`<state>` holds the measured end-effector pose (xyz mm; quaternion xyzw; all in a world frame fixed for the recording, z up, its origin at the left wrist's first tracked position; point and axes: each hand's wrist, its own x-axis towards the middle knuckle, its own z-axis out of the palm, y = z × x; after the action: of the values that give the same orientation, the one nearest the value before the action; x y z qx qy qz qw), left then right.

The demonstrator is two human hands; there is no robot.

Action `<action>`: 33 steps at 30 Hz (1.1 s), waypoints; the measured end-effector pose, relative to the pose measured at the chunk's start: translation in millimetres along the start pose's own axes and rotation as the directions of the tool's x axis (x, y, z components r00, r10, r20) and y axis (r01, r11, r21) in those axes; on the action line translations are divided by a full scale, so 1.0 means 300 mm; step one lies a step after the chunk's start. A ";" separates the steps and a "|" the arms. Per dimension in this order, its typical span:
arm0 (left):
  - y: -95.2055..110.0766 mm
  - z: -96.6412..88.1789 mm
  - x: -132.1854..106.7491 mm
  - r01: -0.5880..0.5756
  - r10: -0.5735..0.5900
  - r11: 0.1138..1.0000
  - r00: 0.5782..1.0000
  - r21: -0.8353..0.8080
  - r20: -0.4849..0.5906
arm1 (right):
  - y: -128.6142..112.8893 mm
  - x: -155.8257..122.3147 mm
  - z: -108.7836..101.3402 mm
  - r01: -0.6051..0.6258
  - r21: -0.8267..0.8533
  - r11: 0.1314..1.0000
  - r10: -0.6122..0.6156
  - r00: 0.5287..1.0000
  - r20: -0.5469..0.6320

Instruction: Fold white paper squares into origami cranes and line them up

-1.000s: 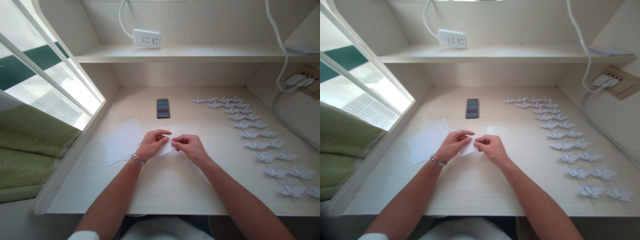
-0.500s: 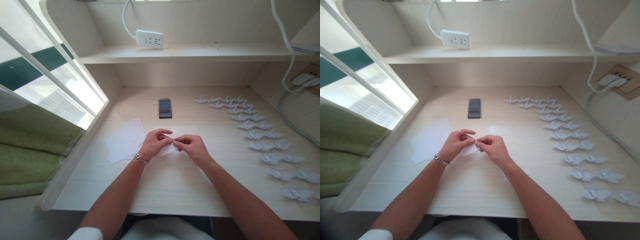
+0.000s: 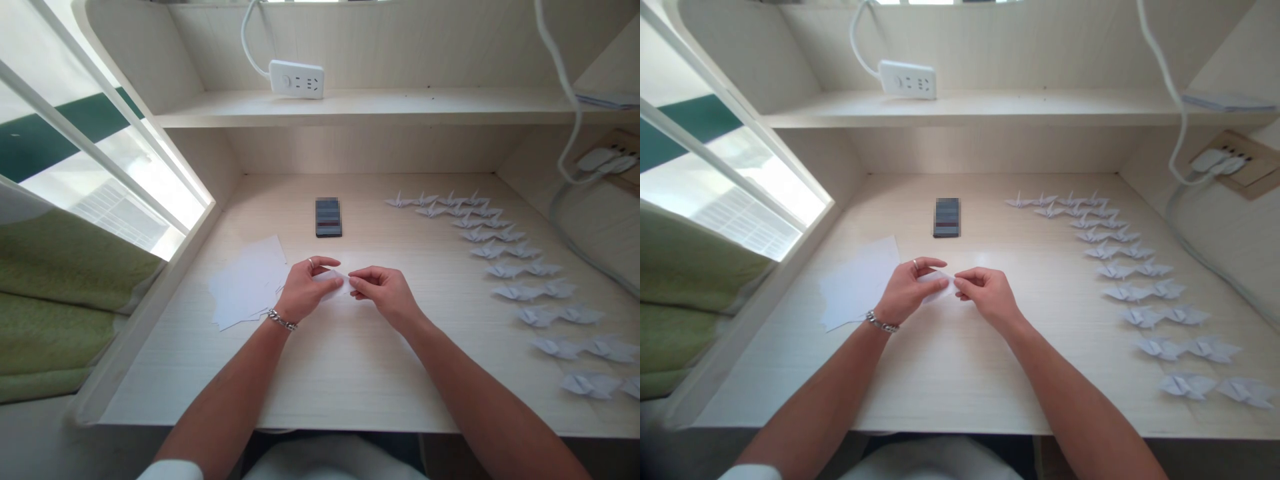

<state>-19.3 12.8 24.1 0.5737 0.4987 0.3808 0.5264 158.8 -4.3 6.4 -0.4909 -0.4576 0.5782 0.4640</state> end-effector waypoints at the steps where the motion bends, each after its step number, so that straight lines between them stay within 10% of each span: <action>1: 0.000 -0.001 0.001 0.008 -0.008 1.000 1.000 -0.007 -0.005 | 0.000 0.001 -0.003 -0.002 0.006 1.000 0.002 1.000 0.001; 33: 0.027 -0.015 0.000 0.002 0.004 0.993 0.999 0.119 -0.050 | -0.014 -0.003 -0.004 0.020 0.038 0.999 -0.020 1.000 0.006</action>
<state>-22.2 14.2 32.8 0.5946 0.5334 0.3646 0.4784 160.3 -4.4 10.5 -0.4755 -0.4531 0.5837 0.4773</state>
